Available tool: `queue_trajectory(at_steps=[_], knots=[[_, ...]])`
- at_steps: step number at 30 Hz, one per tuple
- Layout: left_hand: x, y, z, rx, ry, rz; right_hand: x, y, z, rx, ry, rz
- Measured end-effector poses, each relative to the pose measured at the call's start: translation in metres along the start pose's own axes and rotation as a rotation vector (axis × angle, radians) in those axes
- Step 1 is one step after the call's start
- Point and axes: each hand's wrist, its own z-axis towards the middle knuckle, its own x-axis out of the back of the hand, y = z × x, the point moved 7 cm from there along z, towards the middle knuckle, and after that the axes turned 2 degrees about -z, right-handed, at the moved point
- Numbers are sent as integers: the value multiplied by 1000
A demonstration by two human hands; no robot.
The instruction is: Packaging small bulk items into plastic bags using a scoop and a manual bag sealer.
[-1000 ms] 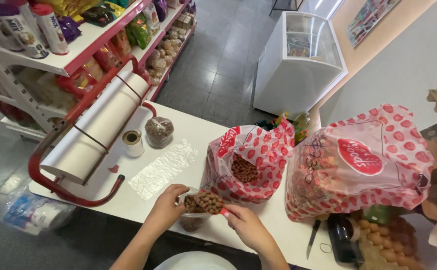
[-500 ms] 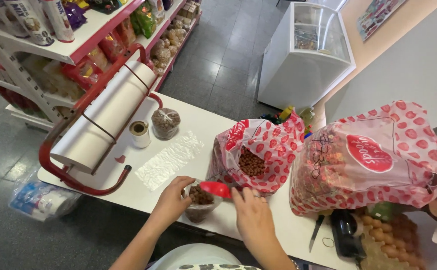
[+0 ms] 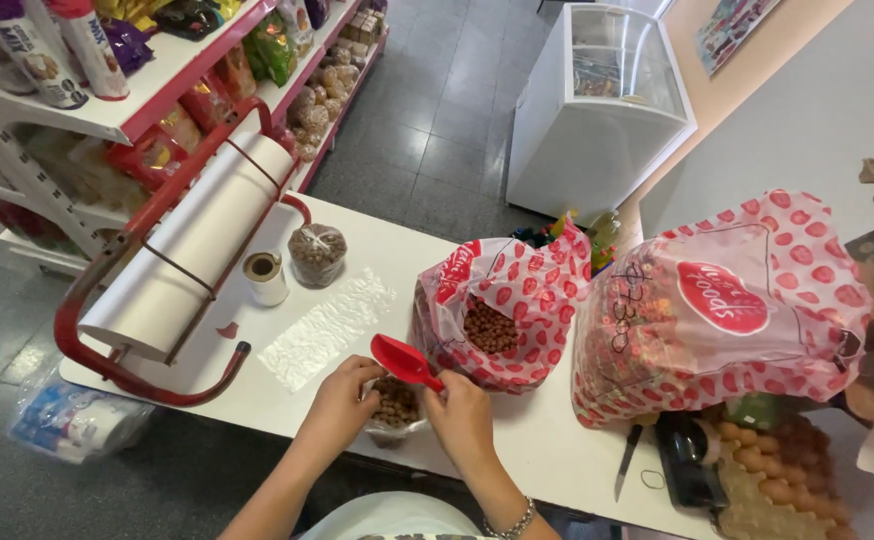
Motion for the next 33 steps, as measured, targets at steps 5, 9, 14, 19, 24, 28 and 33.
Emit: queue_trajectory(at_steps=[5,9,14,19,24,28,33], knots=[[-6,11,3,-120,8,59,1,4,-5,-135,-103,50],[-23,-18,31,-124,9,62,-17,25,0,-292,-175,84],[-7,3,19,-110,11,20,23,23,-11,-269,-143,255],[20,14,21,-76,145,90,93,36,-26,-261,17,80],[6,21,61,-48,41,77,85,68,16,-316,-153,-647],[-29,33,116,-116,-148,250,19,104,93,-219,-226,-529],[-54,23,156,-50,-301,125,-45,127,139,-410,-300,58]])
